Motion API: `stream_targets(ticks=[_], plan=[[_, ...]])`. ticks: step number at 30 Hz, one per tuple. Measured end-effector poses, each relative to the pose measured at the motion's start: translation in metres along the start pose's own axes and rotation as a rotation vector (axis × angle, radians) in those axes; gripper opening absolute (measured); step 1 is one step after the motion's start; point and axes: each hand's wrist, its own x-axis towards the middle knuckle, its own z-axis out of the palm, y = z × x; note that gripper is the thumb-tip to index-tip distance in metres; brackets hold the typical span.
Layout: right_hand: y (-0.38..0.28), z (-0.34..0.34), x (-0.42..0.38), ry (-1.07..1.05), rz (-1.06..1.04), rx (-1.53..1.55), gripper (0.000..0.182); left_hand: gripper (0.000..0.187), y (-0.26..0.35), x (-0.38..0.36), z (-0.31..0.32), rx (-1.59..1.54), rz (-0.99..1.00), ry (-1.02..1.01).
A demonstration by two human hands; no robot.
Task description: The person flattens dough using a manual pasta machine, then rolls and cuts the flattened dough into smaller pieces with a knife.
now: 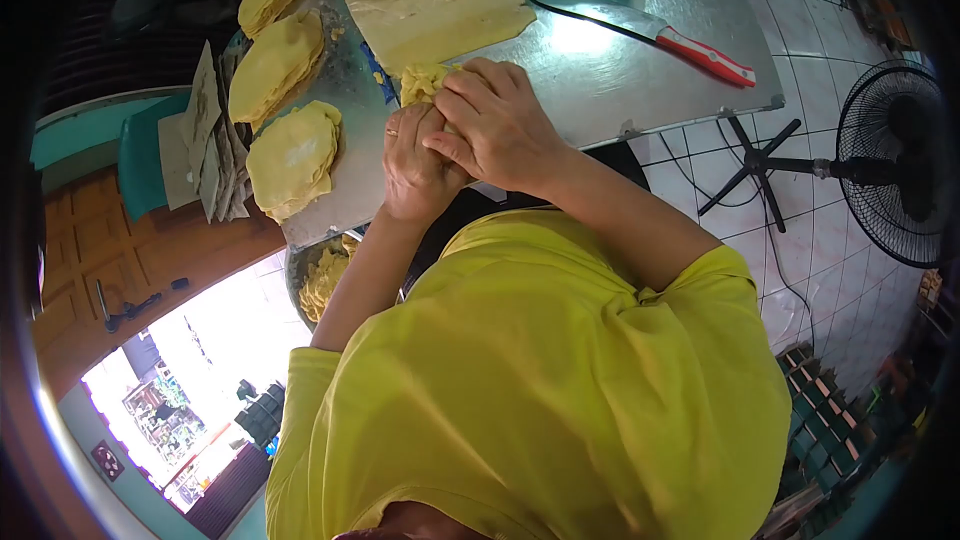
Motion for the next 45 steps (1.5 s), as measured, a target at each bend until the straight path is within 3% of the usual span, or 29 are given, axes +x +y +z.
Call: stream_targets(ticks=[5, 9, 11, 14, 19, 21, 25, 27, 41, 43, 44, 45], plan=[[0.015, 0.006, 0.024, -0.157, -0.005, 0.031, 0.02, 0.025, -0.011, 0.016, 0.0, -0.028, -0.037, 0.012], [0.033, 0.024, 0.043, -0.144, 0.066, 0.159, 0.04, 0.02, -0.022, 0.026, 0.0, -0.106, -0.245, -0.047], [0.035, 0.022, 0.053, -0.345, 0.233, 0.141, 0.046, 0.023, -0.028, 0.029, 0.0, -0.136, -0.403, -0.181], [0.036, 0.02, 0.054, -0.398, 0.323, 0.14, 0.05, 0.025, -0.023, 0.034, -0.002, -0.16, -0.455, -0.16], [0.027, 0.015, 0.031, -0.185, 0.15, 0.116, 0.034, 0.027, -0.014, 0.023, -0.013, -0.206, -0.366, -0.107], [0.022, 0.007, 0.026, -0.122, 0.117, 0.123, 0.029, 0.029, -0.019, 0.014, -0.024, -0.469, -0.417, 0.01], [0.018, 0.005, 0.019, -0.041, 0.104, 0.174, 0.02, 0.032, -0.058, 0.009, -0.036, -0.109, -0.593, 0.104], [0.018, 0.008, 0.019, -0.011, 0.092, 0.183, 0.02, 0.04, -0.061, 0.021, -0.043, -0.053, -0.83, -0.193], [0.02, 0.009, 0.022, -0.031, 0.131, 0.212, 0.018, 0.025, -0.147, 0.055, -0.009, 0.286, -0.738, -0.188], [0.02, 0.008, 0.024, -0.031, 0.136, 0.199, 0.018, 0.023, -0.143, 0.065, -0.009, 0.253, -0.642, -0.008], [0.019, 0.007, 0.023, -0.033, 0.138, 0.193, 0.019, 0.023, -0.133, 0.071, -0.014, 0.241, -0.643, -0.014], [0.019, 0.007, 0.022, -0.04, 0.146, 0.186, 0.019, 0.022, -0.117, 0.075, -0.023, 0.083, -0.596, 0.078]])
